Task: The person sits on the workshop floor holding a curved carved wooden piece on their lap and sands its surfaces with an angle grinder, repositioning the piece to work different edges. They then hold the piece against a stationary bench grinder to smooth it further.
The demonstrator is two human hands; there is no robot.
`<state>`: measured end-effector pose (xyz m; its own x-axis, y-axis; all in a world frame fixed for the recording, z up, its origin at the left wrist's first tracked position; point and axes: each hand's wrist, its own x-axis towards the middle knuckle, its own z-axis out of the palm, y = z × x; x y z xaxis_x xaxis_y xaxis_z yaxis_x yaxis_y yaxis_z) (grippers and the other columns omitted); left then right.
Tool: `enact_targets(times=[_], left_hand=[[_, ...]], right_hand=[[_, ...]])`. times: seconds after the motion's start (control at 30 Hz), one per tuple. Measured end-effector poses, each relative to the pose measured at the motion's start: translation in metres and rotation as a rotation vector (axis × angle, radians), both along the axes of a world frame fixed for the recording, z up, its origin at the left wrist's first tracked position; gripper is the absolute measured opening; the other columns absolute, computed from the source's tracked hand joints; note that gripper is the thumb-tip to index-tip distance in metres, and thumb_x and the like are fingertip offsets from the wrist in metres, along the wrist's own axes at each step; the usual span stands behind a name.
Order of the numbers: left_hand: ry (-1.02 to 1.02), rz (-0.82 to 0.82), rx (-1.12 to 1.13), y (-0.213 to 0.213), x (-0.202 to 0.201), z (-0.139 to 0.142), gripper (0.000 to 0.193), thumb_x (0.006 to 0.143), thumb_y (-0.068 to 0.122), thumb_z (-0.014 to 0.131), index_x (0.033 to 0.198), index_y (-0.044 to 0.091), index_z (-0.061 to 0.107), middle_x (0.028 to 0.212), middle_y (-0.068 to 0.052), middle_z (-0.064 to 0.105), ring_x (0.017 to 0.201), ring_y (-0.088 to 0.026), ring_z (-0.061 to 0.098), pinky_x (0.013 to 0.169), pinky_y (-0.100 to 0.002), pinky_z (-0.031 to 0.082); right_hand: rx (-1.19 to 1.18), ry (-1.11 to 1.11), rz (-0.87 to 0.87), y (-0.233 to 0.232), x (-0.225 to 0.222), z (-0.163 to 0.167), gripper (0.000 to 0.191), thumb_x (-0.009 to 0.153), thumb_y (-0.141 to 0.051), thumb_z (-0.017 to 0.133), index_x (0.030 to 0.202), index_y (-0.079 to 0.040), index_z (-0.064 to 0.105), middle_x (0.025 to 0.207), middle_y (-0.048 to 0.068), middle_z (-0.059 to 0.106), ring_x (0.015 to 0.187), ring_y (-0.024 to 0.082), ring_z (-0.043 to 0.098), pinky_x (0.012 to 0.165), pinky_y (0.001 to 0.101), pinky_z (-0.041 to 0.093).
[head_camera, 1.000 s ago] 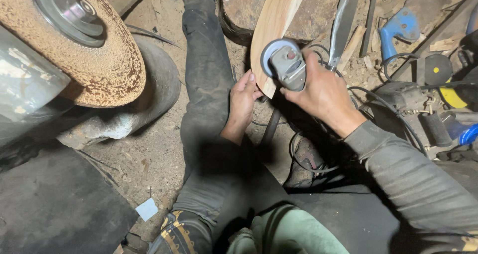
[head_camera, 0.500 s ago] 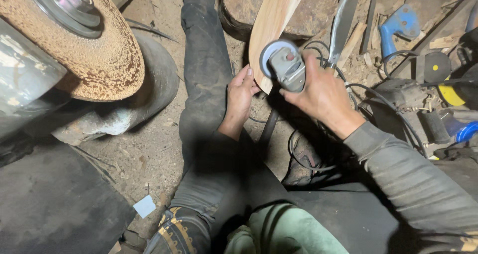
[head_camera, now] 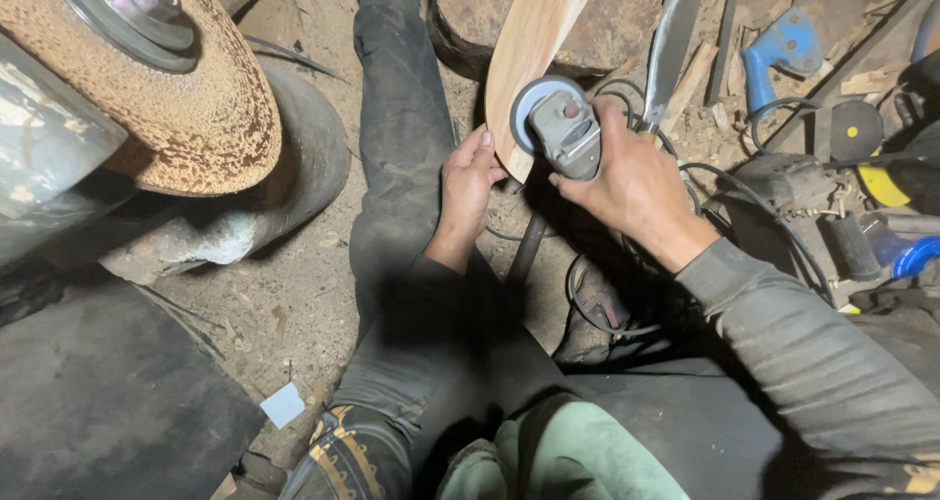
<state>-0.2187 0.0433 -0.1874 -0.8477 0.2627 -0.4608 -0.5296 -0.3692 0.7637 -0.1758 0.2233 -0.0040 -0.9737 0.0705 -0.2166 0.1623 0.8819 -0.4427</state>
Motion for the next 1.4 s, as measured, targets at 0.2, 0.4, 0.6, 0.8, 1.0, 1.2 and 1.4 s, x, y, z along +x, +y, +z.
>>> enact_targets(times=[0.2,0.4,0.6,0.8,1.0,1.2,1.4], left_hand=[[0.01,0.003,-0.009,-0.001,-0.003,-0.005,0.043,0.11,0.02,0.049,0.143,-0.005,0.057,0.11,-0.011,0.073,0.086,-0.013,0.069,0.076,-0.029,0.058],[0.009,0.011,-0.008,-0.003,-0.003,-0.005,0.043,0.108,0.022,0.05,0.141,-0.004,0.058,0.11,-0.009,0.073,0.087,-0.013,0.07,0.077,-0.029,0.058],[0.026,-0.005,-0.046,-0.005,-0.005,-0.001,0.044,0.108,0.023,0.05,0.142,-0.003,0.059,0.104,-0.01,0.073,0.084,-0.013,0.069,0.076,-0.028,0.057],[0.04,-0.007,-0.028,-0.007,-0.004,0.004,0.042,0.109,0.022,0.05,0.141,-0.004,0.059,0.104,-0.011,0.074,0.083,-0.014,0.07,0.075,-0.029,0.059],[0.027,-0.007,-0.027,-0.008,-0.003,0.009,0.042,0.109,0.02,0.049,0.14,-0.004,0.059,0.101,-0.01,0.073,0.08,-0.013,0.069,0.074,-0.028,0.058],[0.037,-0.017,-0.023,-0.01,-0.003,0.01,0.041,0.109,0.021,0.049,0.141,-0.004,0.059,0.1,-0.01,0.073,0.08,-0.013,0.069,0.074,-0.028,0.058],[0.039,-0.011,-0.037,-0.01,-0.003,0.006,0.042,0.108,0.021,0.05,0.14,-0.004,0.06,0.101,-0.01,0.074,0.081,-0.013,0.07,0.074,-0.028,0.059]], right_hand=[[0.058,-0.044,-0.017,-0.003,0.004,-0.004,0.087,0.075,-0.04,0.087,0.139,-0.006,0.04,0.098,0.028,0.071,0.085,0.05,0.069,0.072,0.056,0.055],[0.029,-0.11,-0.024,-0.002,0.007,-0.006,0.085,0.076,-0.042,0.086,0.136,-0.004,0.04,0.097,0.026,0.071,0.085,0.048,0.07,0.072,0.0552,0.056],[0.05,-0.127,-0.014,-0.003,0.013,-0.003,0.094,0.073,-0.041,0.086,0.144,-0.003,0.035,0.097,0.029,0.07,0.083,0.05,0.069,0.07,0.0559,0.056],[0.062,-0.113,-0.009,-0.005,0.017,0.001,0.092,0.072,-0.037,0.087,0.143,-0.007,0.038,0.098,0.029,0.071,0.083,0.049,0.07,0.07,0.0555,0.056],[-0.004,-0.057,0.002,-0.004,0.02,0.004,0.087,0.076,-0.038,0.086,0.14,-0.006,0.037,0.1,0.028,0.07,0.079,0.048,0.07,0.069,0.054,0.056],[0.013,-0.091,-0.032,-0.008,0.021,0.005,0.085,0.076,-0.04,0.086,0.14,-0.008,0.038,0.097,0.027,0.071,0.083,0.049,0.07,0.071,0.0555,0.055],[-0.002,-0.047,-0.015,-0.006,0.018,0.002,0.088,0.074,-0.038,0.086,0.141,-0.006,0.038,0.101,0.028,0.07,0.085,0.049,0.069,0.072,0.0549,0.055]])
